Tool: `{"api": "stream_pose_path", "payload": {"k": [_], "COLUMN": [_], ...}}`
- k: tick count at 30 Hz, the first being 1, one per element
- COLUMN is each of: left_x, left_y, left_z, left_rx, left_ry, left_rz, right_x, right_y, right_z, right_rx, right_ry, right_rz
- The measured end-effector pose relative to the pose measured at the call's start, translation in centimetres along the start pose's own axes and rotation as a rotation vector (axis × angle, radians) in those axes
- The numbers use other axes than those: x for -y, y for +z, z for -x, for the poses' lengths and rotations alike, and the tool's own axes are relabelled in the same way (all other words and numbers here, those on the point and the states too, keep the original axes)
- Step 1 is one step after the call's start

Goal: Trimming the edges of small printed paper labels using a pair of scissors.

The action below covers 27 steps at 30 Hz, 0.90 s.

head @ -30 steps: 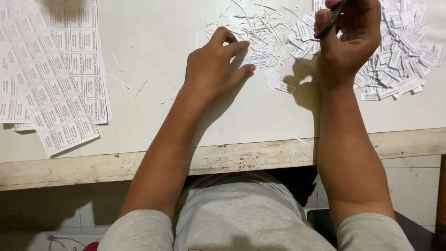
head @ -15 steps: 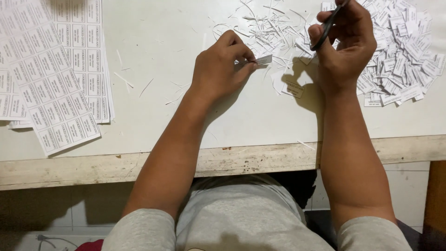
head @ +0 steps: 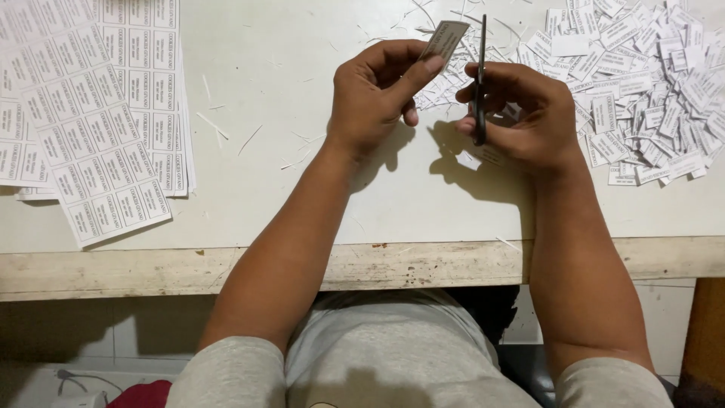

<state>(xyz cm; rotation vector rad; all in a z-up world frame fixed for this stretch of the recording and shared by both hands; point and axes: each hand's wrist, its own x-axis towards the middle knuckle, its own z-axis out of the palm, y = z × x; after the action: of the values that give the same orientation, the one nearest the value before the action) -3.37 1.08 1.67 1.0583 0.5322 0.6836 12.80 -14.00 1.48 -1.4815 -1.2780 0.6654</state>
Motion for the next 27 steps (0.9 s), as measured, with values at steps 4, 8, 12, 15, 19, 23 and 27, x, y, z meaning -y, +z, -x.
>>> {"api": "stream_pose_path", "payload": {"k": [4,8,12,15,19,23,27], "left_x": [0.1,-0.8,-1.1,0.9,1.6,1.5,2.5], "left_y": [0.9,1.8,2.5,2.6,2.0,2.2,2.2], "left_z": [0.0,-0.9,-2.0,-2.6,-2.8,-2.6,-3.1], "left_rx": [-0.006,-0.092,-0.137,-0.175,-0.112,-0.051,-0.007], "left_ry": [-0.047,-0.167,-0.207,-0.06,0.024,0.041,0.142], "left_rz": [0.094,0.011,0.005,0.076,0.072,0.076,0.081], "right_x": [-0.8,-0.5,-0.4,-0.5,-0.1,-0.5,-0.9], "right_y": [0.0,0.1,0.1,0.4,0.4,0.2,0.1], "right_z": [0.0,-0.3,-0.5,-0.3,-0.6,-0.5,-1.0], "right_rx": [0.026,0.01,0.0,-0.036,-0.038,-0.062,-0.095], "right_ry": [-0.069,-0.113,-0.127,-0.042,-0.067,-0.07,-0.053], "right_rz": [-0.013,0.014,0.044,0.041,0.048,0.06,-0.016]}}
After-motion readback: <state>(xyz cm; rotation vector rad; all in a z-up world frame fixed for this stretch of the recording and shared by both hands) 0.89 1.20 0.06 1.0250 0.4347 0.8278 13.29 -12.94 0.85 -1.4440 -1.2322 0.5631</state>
